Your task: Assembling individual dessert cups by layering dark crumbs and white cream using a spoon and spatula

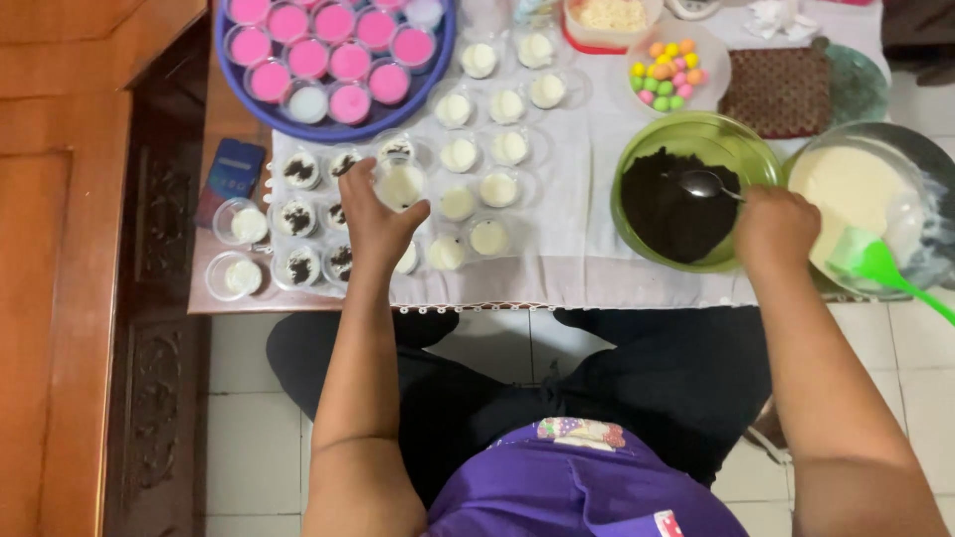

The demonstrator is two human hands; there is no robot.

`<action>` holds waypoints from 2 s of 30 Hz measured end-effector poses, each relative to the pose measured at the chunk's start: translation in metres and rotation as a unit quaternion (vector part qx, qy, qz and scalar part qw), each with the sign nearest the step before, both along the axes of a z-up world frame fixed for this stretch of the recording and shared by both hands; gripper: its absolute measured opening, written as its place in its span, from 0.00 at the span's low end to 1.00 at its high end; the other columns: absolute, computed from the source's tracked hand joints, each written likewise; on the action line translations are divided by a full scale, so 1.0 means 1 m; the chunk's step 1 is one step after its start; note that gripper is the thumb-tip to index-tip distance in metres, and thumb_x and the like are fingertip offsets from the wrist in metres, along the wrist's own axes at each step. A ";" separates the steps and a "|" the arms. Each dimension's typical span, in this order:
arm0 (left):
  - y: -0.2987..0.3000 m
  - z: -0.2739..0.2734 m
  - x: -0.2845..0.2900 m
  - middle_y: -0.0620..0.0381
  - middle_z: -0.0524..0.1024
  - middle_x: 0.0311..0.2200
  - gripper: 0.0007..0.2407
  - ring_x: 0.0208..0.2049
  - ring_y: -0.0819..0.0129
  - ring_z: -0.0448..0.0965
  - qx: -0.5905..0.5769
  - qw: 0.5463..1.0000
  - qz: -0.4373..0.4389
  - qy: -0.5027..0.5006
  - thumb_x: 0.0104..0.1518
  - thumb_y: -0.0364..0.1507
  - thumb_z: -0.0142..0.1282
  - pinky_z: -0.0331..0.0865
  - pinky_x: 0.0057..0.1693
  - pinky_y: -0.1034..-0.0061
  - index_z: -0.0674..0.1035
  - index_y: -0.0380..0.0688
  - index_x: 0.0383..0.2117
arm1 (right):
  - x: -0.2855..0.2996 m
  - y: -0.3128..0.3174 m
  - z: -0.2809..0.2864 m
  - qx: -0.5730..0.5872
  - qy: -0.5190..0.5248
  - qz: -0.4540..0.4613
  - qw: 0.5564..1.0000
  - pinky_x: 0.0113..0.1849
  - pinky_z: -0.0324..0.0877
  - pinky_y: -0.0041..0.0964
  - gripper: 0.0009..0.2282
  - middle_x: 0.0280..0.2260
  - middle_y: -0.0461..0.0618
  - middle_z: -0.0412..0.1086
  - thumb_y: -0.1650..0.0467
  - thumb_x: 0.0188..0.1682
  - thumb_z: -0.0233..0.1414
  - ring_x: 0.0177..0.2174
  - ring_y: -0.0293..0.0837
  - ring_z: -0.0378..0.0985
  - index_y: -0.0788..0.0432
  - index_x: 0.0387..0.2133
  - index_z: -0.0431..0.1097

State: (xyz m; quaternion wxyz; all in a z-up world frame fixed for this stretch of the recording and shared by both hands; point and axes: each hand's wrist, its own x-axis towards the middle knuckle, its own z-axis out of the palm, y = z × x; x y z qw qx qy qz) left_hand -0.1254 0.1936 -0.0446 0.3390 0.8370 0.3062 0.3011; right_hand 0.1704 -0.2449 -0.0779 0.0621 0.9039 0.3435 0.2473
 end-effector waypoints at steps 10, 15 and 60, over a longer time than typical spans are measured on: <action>-0.110 -0.015 0.035 0.45 0.61 0.50 0.43 0.54 0.51 0.67 -0.362 0.913 -0.162 -0.094 0.36 0.18 0.77 0.70 0.60 0.61 0.63 0.39 0.63 | -0.008 0.015 0.000 0.025 0.390 -0.097 0.915 0.43 0.74 0.60 0.09 0.37 0.58 0.80 0.65 0.50 0.54 0.43 0.64 0.81 0.47 0.41 0.80; -0.140 -0.023 0.075 0.45 0.73 0.54 0.42 0.59 0.58 0.71 -0.382 0.881 -0.267 -0.074 0.35 0.21 0.79 0.66 0.64 0.63 0.66 0.44 0.62 | -0.012 -0.015 0.017 0.082 0.366 -0.143 0.916 0.41 0.75 0.57 0.09 0.37 0.51 0.80 0.64 0.51 0.53 0.43 0.61 0.81 0.44 0.41 0.80; -0.223 0.017 0.176 0.41 0.62 0.61 0.40 0.68 0.46 0.61 -0.280 0.845 -0.421 -0.175 0.45 0.18 0.63 0.58 0.72 0.52 0.60 0.45 0.70 | -0.070 0.005 0.168 0.137 0.291 -0.016 0.947 0.39 0.74 0.47 0.07 0.34 0.49 0.77 0.65 0.53 0.55 0.39 0.54 0.81 0.50 0.39 0.80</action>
